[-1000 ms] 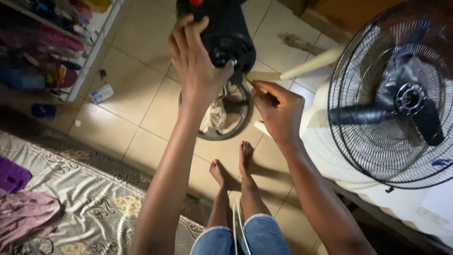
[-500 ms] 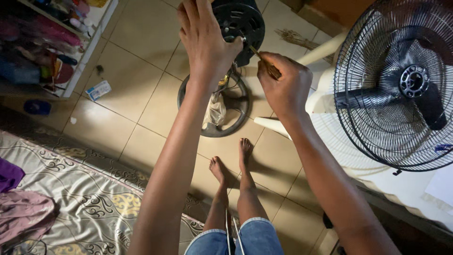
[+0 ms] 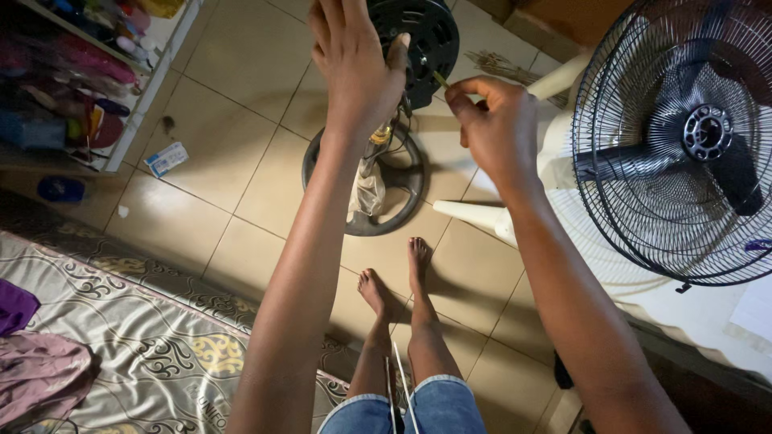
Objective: The person uses a screwdriver to tighten screws on the back of a fan motor housing. They then attach the front fan cage to the motor assembly and secure it in place.
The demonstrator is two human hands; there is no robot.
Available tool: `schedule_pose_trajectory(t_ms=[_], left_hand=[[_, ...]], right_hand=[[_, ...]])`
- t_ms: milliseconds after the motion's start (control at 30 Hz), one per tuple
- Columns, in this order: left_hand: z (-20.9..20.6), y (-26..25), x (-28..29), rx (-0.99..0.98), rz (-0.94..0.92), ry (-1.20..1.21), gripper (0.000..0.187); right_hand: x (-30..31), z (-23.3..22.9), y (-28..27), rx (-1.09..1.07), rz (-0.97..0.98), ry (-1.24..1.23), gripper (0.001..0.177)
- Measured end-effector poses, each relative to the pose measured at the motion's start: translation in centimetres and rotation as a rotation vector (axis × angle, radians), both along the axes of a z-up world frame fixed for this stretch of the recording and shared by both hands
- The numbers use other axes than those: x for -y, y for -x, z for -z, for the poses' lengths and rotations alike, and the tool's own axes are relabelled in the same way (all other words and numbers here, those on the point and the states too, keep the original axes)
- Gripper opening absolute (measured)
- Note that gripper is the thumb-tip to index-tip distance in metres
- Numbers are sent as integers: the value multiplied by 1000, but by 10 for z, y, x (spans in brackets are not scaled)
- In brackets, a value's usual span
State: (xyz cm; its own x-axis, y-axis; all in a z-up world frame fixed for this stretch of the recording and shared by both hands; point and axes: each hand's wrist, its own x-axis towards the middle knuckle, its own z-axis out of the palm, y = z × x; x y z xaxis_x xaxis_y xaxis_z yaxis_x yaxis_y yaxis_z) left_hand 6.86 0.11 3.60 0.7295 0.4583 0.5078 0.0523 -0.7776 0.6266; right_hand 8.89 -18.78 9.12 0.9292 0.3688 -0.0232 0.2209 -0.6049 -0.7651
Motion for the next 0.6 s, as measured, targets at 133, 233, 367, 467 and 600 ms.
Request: schedule_pose_trajectory(t_ms=[133,233,367,467,600], left_hand=[[-5,2,1,-27,6,5,87],[-6,4,3,-39,-1,13,87],[-4,4,5,-45,-2,14,87],[-3,3,4,-45,-10,-8,91],[-4,2,5,-38,-17,-12,98]], right_hand=[[6,6,-13,-589,88,-455,16],[9,10,-11,-226,20,-366,21],[7,10,4,505,-107,-31,17],[1,5,6,408,-28,126,12],[-1,-2,-3,-99,22,17,11]])
